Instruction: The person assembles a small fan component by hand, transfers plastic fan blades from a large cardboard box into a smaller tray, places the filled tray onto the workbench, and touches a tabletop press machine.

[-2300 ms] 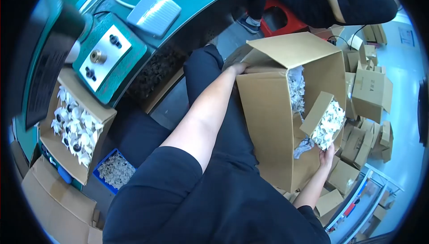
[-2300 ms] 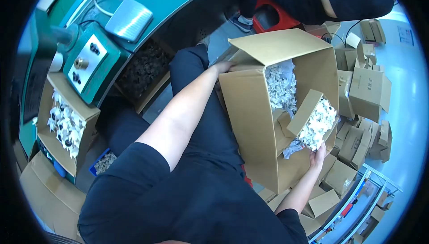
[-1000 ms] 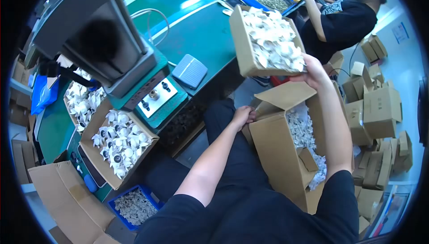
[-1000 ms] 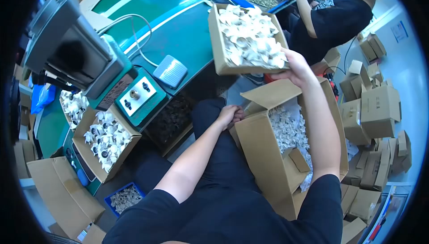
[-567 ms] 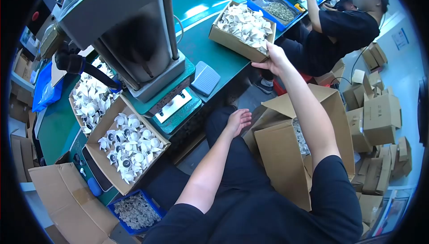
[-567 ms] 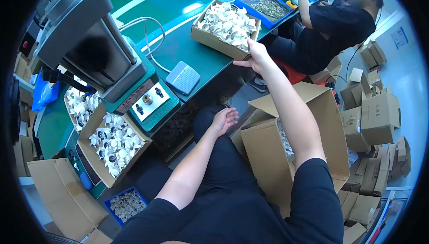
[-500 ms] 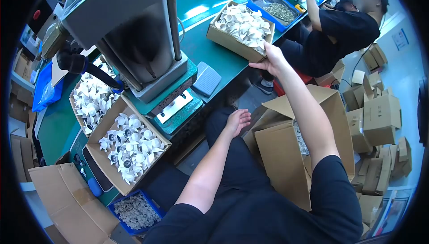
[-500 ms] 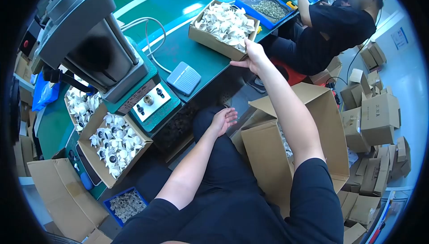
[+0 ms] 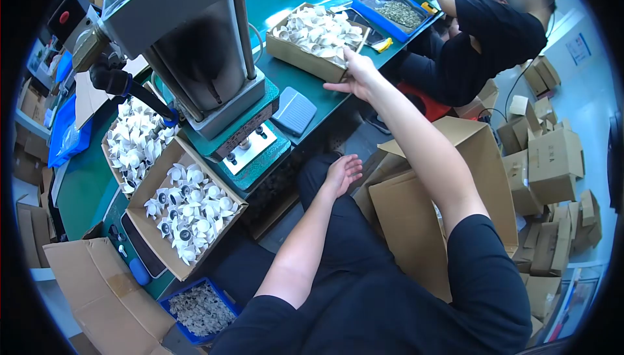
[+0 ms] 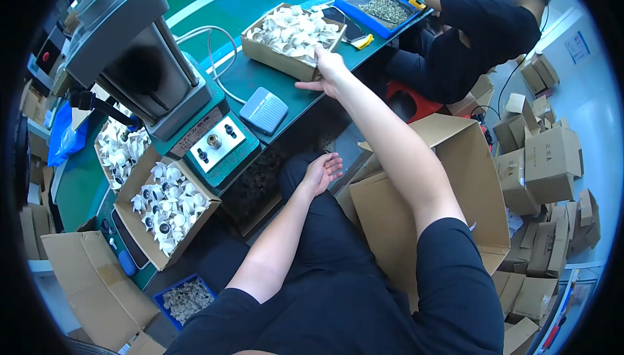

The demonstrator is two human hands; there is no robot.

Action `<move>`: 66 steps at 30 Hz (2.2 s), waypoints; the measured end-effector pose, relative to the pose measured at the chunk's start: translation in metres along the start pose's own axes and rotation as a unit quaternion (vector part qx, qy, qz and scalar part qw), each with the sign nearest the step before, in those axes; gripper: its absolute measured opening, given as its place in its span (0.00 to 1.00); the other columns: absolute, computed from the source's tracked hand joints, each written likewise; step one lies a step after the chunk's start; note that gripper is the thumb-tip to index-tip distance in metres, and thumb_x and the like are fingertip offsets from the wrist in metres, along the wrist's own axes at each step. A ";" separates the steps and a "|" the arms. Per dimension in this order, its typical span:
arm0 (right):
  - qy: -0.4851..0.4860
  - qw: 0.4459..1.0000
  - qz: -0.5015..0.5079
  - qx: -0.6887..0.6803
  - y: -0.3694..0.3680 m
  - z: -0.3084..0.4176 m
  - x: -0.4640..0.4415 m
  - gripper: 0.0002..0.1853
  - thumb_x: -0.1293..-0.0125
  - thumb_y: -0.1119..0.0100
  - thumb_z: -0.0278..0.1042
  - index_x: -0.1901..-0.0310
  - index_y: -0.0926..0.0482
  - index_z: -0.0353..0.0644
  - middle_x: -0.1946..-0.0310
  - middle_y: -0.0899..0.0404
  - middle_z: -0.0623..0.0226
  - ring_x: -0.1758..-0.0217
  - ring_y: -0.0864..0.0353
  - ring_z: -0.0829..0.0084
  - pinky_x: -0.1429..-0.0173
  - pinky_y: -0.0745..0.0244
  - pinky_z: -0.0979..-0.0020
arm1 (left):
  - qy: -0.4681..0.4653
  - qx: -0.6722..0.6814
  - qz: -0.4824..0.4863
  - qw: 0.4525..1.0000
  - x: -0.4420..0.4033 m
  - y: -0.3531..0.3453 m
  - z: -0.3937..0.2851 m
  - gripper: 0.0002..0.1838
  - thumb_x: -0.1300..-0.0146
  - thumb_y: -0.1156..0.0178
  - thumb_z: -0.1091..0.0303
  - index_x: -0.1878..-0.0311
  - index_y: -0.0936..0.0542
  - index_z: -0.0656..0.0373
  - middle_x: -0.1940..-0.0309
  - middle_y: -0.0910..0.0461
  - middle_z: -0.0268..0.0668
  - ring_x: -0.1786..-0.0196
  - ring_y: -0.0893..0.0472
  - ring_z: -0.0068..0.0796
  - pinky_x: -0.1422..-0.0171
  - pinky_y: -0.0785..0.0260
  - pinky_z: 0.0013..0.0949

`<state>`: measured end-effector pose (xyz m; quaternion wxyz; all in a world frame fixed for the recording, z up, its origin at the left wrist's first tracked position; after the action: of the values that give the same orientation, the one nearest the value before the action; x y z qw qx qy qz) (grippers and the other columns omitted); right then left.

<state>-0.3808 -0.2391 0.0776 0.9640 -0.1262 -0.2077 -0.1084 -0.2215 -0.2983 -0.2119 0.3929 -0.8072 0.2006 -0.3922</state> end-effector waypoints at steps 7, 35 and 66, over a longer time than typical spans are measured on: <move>-0.023 0.999 -0.019 -0.043 -0.039 -0.004 -0.032 0.31 0.17 0.56 0.53 0.22 0.43 0.42 0.27 0.35 0.52 0.31 0.25 0.46 0.45 0.12 0.38 | 0.001 0.023 0.016 1.000 0.008 -0.002 -0.001 0.14 0.23 0.43 0.58 0.44 0.21 0.54 0.51 0.16 0.37 0.50 0.17 0.32 0.46 0.21 0.44; 0.207 0.842 0.042 0.496 0.077 0.063 0.050 0.38 0.28 0.47 0.75 0.47 0.17 0.40 0.71 0.21 0.67 0.70 0.19 0.73 0.67 0.19 0.73 | 0.030 0.022 0.008 0.999 0.007 -0.021 0.005 0.12 0.25 0.41 0.58 0.48 0.18 0.54 0.53 0.14 0.36 0.52 0.17 0.30 0.44 0.22 0.44; 0.091 0.693 -0.319 0.640 0.559 -0.159 0.342 0.14 0.28 0.38 0.42 0.57 0.26 0.38 0.67 0.19 0.53 0.61 0.16 0.54 0.55 0.24 0.56 | -0.178 -0.914 0.205 0.303 0.185 -0.263 0.060 0.26 0.29 0.39 0.45 0.74 0.15 0.59 0.76 0.15 0.45 0.70 0.13 0.45 0.62 0.20 0.42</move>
<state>0.1294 0.1899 -0.0277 0.7327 0.6061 -0.1661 -0.2612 -0.0568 -0.2256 0.0612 -0.5028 -0.6320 0.5144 0.2884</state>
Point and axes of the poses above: each hand's wrist, its own x-axis away from the middle knuckle, its own y-axis out of the back of the hand, z = x × y, the point moved 2 cm from there along -x, towards the middle knuckle
